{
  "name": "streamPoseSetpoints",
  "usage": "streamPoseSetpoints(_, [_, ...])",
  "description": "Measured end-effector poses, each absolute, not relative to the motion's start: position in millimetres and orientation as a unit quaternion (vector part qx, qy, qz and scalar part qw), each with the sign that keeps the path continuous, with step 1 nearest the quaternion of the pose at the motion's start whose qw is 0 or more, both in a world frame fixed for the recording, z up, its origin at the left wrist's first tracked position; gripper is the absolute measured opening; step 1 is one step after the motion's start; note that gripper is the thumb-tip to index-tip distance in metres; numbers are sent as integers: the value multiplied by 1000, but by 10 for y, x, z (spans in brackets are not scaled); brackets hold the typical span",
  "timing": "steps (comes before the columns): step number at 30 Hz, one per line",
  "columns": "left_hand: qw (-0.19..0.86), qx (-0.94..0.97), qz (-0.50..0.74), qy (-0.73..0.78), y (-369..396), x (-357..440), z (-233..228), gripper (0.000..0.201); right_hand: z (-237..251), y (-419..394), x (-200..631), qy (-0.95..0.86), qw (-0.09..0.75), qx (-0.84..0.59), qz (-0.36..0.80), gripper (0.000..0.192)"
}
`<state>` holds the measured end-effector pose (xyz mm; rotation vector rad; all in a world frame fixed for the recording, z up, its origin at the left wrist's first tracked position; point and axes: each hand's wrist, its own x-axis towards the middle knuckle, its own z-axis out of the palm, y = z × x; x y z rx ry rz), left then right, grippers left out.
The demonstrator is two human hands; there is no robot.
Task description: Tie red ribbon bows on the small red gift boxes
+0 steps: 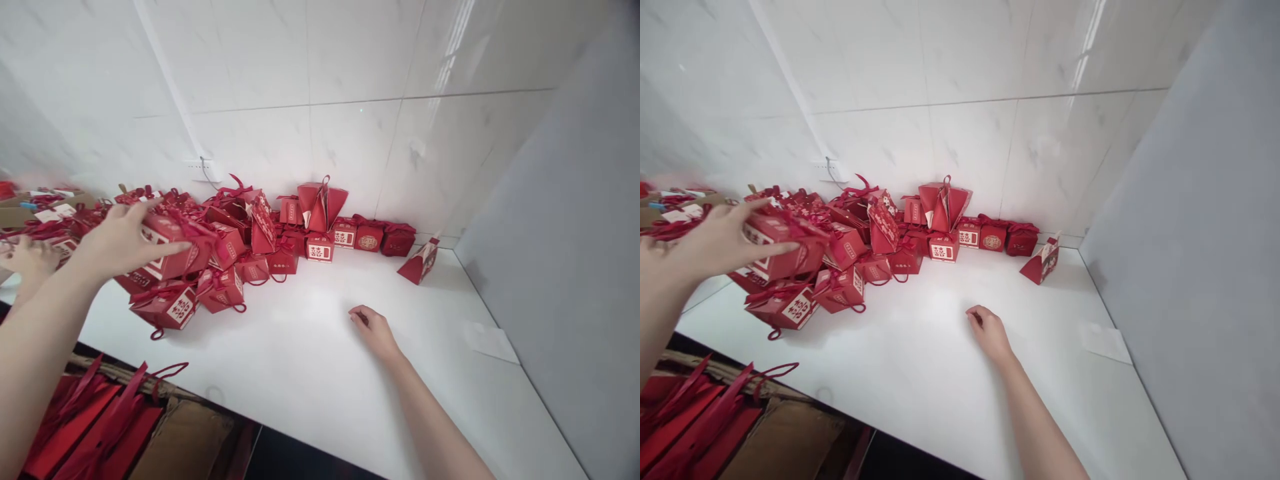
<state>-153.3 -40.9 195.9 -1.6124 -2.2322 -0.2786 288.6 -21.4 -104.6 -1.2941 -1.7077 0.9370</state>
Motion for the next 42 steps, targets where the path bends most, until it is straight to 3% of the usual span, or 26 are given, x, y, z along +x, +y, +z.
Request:
streamPoseSetpoints(3, [190, -650, -153, -719, -298, -877, 1926, 108, -1037, -196, 2880, -664, 402, -511, 370, 30])
streamPoseSetpoints(9, [-20, -761, -36, -648, 251, 404, 1302, 114, -1039, -149, 2877, -632, 450, -512, 368, 35])
streamPoseSetpoints(11, [-115, -773, 29, -623, 386, 618, 1189, 122, -1033, -140, 2887, -610, 474, -520, 364, 41])
streamPoseSetpoints(13, [-252, -769, 68, -584, 446, 662, 1129, 118, -1011, -144, 2910, -587, 494, -528, 364, 44])
streamPoseSetpoints(16, [-398, -716, -23, -572, 404, 540, 955, 98, -945, -164, 2951, -557, 517, -540, 363, 45])
streamPoseSetpoints(22, [-361, -669, -319, -567, 237, 577, 64, 57, -763, -185, 2965, -456, 603, -554, 348, 45])
streamPoseSetpoints(26, [-399, -660, -363, -522, 180, 738, -239, 48, -639, -195, 3024, -425, 648, -530, 346, 49])
streamPoseSetpoints(28, [-456, -660, -329, -498, 138, 733, -231, 53, -577, -216, 3077, -440, 653, -504, 355, 54])
streamPoseSetpoints(32, [-568, -640, -213, -472, 105, 613, -165, 91, -483, -291, 3135, -538, 593, -456, 389, 57])
streamPoseSetpoints(35, [-484, -635, -276, -535, 177, 524, -201, 90, -456, -335, 3124, -571, 541, -442, 432, 60])
streamPoseSetpoints(39, [-301, -582, -444, -611, 285, 475, -255, 67, -442, -325, 3138, -500, 599, -455, 429, 61])
streamPoseSetpoints(42, [-347, -573, -472, -573, 258, 509, -210, 46, -437, -304, 3163, -470, 619, -486, 400, 48])
